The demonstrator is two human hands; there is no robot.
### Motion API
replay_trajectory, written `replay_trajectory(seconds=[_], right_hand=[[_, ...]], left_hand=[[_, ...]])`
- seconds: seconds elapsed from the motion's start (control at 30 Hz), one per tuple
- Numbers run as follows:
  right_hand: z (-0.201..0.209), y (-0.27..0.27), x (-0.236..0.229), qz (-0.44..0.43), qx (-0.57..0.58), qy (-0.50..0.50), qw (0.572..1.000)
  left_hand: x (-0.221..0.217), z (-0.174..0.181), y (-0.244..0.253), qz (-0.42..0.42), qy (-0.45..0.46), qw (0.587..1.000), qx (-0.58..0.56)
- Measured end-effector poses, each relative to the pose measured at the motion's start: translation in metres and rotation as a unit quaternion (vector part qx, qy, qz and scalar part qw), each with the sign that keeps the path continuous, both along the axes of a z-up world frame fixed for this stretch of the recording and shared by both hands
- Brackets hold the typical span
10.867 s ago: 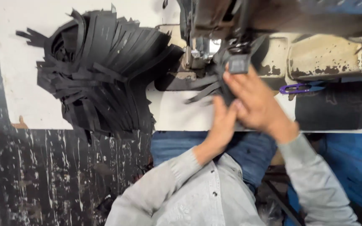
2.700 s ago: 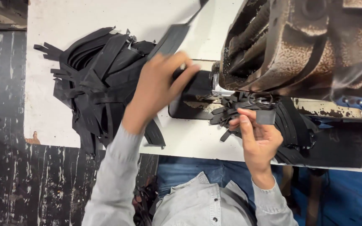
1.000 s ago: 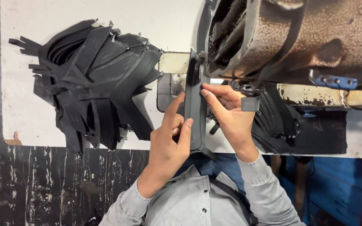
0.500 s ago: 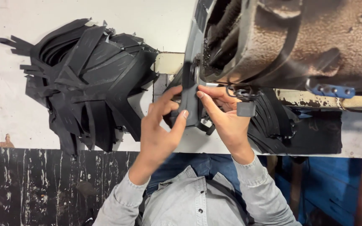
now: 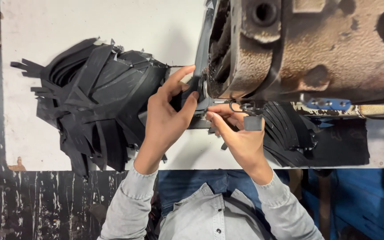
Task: The person sews black straps using an industrial sewing machine, guiding the material through the needle area. They periodically reach down to the floor to gather more straps from a large pile and place them on the table to continue sewing.
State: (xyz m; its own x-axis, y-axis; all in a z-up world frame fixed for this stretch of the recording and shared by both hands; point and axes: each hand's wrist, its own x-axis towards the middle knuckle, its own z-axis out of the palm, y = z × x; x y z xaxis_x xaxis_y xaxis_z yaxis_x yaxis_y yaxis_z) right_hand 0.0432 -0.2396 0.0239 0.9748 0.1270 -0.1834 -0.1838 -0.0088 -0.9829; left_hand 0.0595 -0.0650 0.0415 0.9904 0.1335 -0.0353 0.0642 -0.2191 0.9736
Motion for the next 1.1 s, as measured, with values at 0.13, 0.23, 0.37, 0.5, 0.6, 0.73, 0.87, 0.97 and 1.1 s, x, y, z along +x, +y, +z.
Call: replay_trajectory(seconds=[0.13,0.23,0.37,0.5,0.6,0.73,0.87,0.97,1.1], right_hand=[[0.014,0.002,0.002,0.012,-0.079,-0.083,0.993],[0.024,0.002,0.005,0.012,-0.160,-0.177,0.971],[0.036,0.009,0.005,-0.014,-0.268,-0.290,0.919],[0.035,0.008,0.000,-0.070,-0.341,-0.390,0.852],[0.011,0.001,-0.008,-0.083,-0.321,-0.369,0.868],[0.005,0.012,-0.009,-0.011,-0.186,-0.236,0.954],[-0.002,0.024,-0.009,-0.007,-0.095,-0.155,0.983],[-0.012,0.021,-0.008,-0.015,-0.043,-0.111,0.993],[-0.016,0.018,-0.003,-0.009,-0.015,-0.089,0.996]], left_hand=[[0.010,0.000,0.001,-0.012,-0.013,0.999,-0.033],[0.012,-0.015,0.001,-0.013,-0.049,0.997,-0.059],[-0.007,-0.019,-0.007,0.065,-0.049,0.987,-0.138],[-0.042,-0.013,-0.009,0.105,-0.005,0.994,-0.025],[-0.065,-0.022,-0.002,0.094,-0.159,0.954,0.238],[-0.078,-0.022,-0.001,0.088,0.021,0.994,0.058],[-0.084,-0.034,-0.008,0.106,-0.077,0.991,0.017],[-0.092,-0.039,-0.015,0.095,-0.077,0.992,0.005],[-0.095,-0.030,-0.016,0.091,0.015,0.996,0.009]])
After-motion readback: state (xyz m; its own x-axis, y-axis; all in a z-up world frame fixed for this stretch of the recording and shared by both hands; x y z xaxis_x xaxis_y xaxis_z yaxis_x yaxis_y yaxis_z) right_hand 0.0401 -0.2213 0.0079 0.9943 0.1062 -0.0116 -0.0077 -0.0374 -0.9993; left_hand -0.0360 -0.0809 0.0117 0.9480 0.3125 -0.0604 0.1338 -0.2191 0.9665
